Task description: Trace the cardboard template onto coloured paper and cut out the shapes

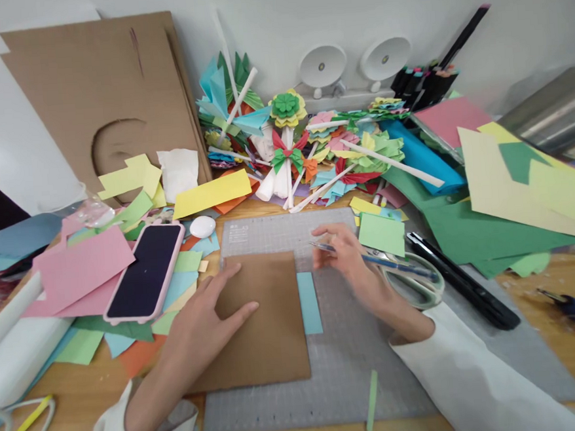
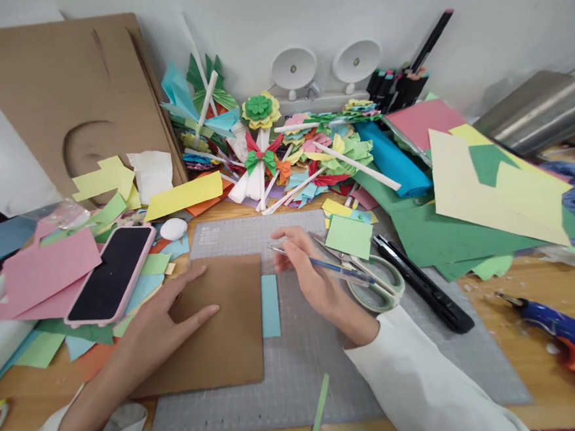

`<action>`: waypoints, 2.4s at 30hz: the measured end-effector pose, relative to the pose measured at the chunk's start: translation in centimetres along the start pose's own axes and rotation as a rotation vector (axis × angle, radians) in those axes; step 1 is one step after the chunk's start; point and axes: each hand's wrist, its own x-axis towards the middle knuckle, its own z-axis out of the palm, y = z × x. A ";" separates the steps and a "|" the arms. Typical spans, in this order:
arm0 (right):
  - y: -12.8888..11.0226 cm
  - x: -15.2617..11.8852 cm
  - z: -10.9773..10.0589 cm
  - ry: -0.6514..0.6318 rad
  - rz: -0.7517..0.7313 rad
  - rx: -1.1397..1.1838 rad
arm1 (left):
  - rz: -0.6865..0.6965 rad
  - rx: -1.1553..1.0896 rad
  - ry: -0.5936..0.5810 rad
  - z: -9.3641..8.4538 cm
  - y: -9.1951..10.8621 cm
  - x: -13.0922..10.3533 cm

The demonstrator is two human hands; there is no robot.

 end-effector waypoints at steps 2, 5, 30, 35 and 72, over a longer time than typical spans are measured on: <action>0.1 0.1 -0.3 -0.028 -0.001 -0.019 | -0.018 -0.007 -0.012 0.0 0.0 0.0; 0.3 0.1 -0.2 -0.158 0.000 -0.133 | -0.044 -0.016 -0.027 -0.1 0.1 0.1; 0.9 0.1 0.9 -0.130 0.017 -0.484 | -0.061 -0.035 -0.036 -0.2 0.3 0.2; 0.7 -0.1 0.9 -0.146 -0.008 -0.494 | -0.056 -0.011 -0.050 -0.2 0.4 0.3; -0.9 -0.8 -1.2 -0.307 -0.294 -0.663 | -0.041 -0.147 0.096 -2.6 -1.4 -0.4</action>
